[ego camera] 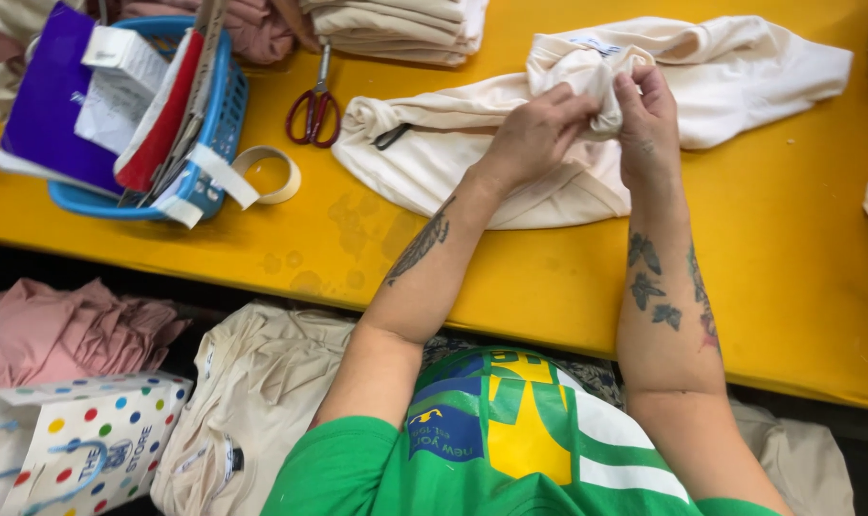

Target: Trimming loose threads from shirts using scissors and then folding them neatly on a work table.

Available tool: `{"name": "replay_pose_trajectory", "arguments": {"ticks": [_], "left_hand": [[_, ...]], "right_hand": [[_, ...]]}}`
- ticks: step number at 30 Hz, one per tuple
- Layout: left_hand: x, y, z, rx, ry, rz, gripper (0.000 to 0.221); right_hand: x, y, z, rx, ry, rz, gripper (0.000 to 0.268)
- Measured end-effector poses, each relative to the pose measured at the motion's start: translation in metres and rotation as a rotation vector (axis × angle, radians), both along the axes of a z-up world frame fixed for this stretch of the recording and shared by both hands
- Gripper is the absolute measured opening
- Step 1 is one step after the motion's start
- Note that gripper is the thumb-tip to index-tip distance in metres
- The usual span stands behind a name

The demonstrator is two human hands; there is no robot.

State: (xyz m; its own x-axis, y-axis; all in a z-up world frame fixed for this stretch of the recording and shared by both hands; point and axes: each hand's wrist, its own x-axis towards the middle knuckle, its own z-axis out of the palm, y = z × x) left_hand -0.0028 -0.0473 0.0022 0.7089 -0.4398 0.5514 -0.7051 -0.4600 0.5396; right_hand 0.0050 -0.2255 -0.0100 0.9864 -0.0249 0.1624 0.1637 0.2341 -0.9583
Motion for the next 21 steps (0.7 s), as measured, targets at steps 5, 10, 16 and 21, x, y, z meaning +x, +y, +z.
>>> {"name": "replay_pose_trajectory", "arguments": {"ticks": [5,10,16,21], "left_hand": [[0.003,0.016,-0.008,0.116,-0.179,0.123,0.009],[-0.011,0.039,-0.038,0.261,-0.152,0.218,0.011],[0.012,0.077,-0.073,0.035,0.102,0.323,0.011],[0.026,0.146,-0.044,0.044,0.141,0.748,0.025]], "right_hand": [[0.023,0.003,-0.033,0.108,0.076,-0.183,0.012],[0.030,0.024,-0.059,0.466,0.359,-0.309,0.012],[0.002,0.059,-0.037,0.283,0.398,-0.090,0.029],[0.004,0.051,-0.044,0.357,0.378,-0.100,0.012]]}}
